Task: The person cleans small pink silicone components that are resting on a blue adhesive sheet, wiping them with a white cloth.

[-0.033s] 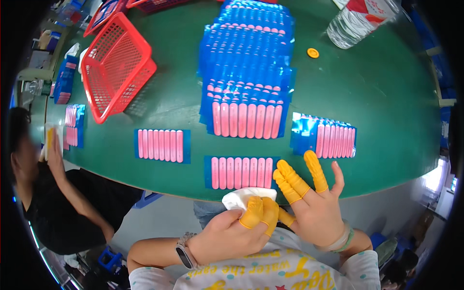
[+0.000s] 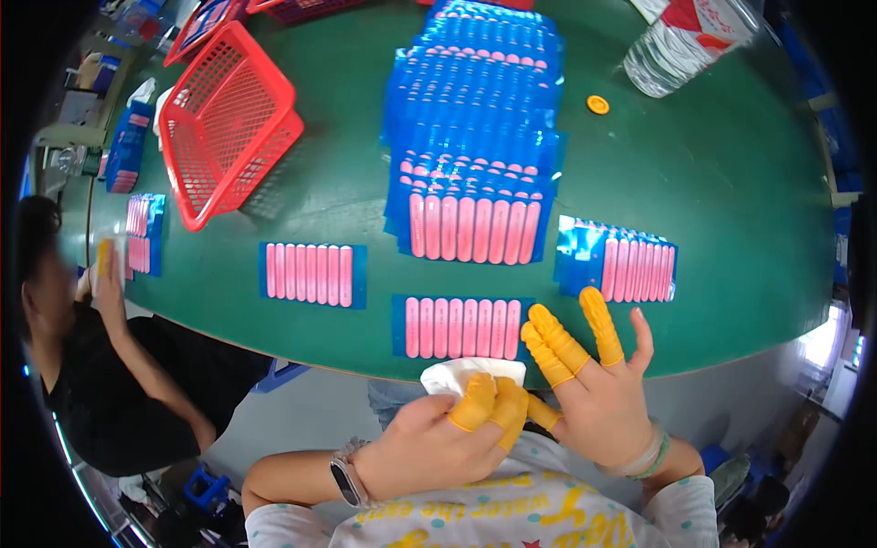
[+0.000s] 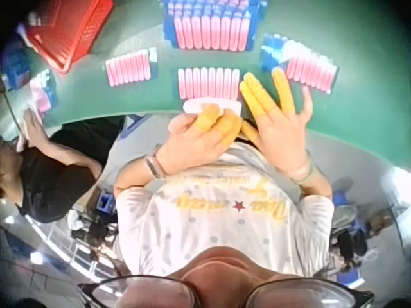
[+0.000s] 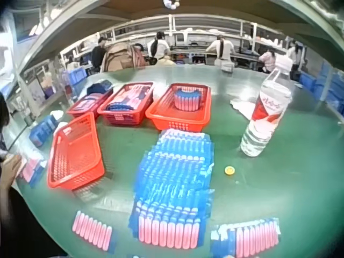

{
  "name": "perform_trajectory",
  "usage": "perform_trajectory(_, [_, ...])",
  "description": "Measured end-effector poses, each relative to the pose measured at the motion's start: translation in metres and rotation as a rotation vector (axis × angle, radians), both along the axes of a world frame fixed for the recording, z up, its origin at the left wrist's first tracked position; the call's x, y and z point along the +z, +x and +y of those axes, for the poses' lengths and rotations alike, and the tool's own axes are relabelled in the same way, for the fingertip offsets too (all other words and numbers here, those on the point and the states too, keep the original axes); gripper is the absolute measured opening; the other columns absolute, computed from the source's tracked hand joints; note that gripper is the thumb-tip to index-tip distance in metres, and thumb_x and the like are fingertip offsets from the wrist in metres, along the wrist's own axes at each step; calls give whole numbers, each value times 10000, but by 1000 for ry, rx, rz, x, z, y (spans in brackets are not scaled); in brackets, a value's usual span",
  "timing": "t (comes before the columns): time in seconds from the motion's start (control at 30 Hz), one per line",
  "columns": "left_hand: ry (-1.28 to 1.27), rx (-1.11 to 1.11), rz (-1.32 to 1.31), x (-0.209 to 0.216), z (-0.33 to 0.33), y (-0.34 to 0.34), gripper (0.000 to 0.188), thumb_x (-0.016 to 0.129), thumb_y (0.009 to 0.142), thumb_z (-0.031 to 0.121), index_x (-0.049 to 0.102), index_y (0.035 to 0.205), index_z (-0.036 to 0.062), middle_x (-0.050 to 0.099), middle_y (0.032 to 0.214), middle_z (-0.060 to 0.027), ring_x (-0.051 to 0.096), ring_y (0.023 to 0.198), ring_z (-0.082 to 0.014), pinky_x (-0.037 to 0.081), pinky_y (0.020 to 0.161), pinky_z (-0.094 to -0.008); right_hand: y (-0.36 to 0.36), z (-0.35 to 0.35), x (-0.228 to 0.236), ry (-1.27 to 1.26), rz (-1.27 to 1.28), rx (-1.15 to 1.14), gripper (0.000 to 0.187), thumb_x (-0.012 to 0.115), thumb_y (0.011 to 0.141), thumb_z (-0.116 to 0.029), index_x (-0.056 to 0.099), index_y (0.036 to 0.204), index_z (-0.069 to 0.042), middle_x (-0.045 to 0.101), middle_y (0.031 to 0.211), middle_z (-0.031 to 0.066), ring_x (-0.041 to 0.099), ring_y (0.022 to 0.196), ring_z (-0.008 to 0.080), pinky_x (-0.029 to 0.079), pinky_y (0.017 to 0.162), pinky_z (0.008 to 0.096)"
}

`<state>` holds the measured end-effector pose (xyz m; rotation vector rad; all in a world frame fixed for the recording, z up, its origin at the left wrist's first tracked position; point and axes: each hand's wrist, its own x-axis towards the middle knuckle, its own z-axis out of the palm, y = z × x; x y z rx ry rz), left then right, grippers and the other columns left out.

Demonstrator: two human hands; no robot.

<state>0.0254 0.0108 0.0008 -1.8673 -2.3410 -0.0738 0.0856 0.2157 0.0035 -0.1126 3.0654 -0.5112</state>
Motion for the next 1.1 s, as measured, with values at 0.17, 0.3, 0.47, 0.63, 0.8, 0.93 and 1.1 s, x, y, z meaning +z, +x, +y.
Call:
perform_trajectory(0.17, [301,355,-34,8,-42,-23,280,686,765,112,762,1025,184,670,1137,-12,561,1071,-280,442,922,-418,3,-1,4,-1,-37,-25,570,763,780,-390,669,1274,-120,595,1384,7,430,1384,347,125,1118,651])
perform_trajectory(0.3, [513,714,79,-10,-58,-41,187,632,850,18,725,1005,68,673,1064,-81,575,1006,-330,447,882,-430,3,-2,2,2,-43,-24,572,766,780,-398,671,1271,-121,595,1386,1,424,1390,347,117,1119,651])
perform_trajectory(0.47, [626,695,169,-32,-52,-60,179,652,852,29,723,1015,48,677,1069,-90,582,1027,-316,463,888,-409,-6,7,6,-24,-49,29,575,763,789,-433,673,1265,-124,613,1360,11,414,1399,360,94,1131,633])
perform_trajectory(0.63, [622,757,189,-38,-63,-60,218,644,841,32,715,1047,46,677,1060,-97,587,1025,-318,458,911,-394,-7,8,1,-81,-9,3,534,765,795,-440,692,1228,-135,640,1309,5,414,1398,352,103,1135,603])
perform_trajectory(0.8, [672,696,144,-32,-57,-62,200,636,865,38,711,1051,29,683,1066,-98,598,1000,-315,457,881,-391,0,5,-2,-4,130,13,459,747,802,-430,701,1218,-243,639,1282,-38,487,1277,249,220,1060,477])
perform_trajectory(0.93, [645,708,138,-35,-61,-59,179,612,907,64,711,1051,25,681,1057,-99,593,994,-321,450,885,-407,16,12,-20,-59,273,271,378,690,804,-207,715,1175,-276,618,1165,-101,514,1061,130,330,906,343])
perform_trajectory(1.1, [652,725,120,-40,-57,-58,195,635,856,32,719,1032,44,670,1062,-76,564,980,-305,429,874,-409,18,42,-5,-174,311,307,293,699,774,-140,748,1062,-150,665,1031,-13,610,916,160,479,763,276])
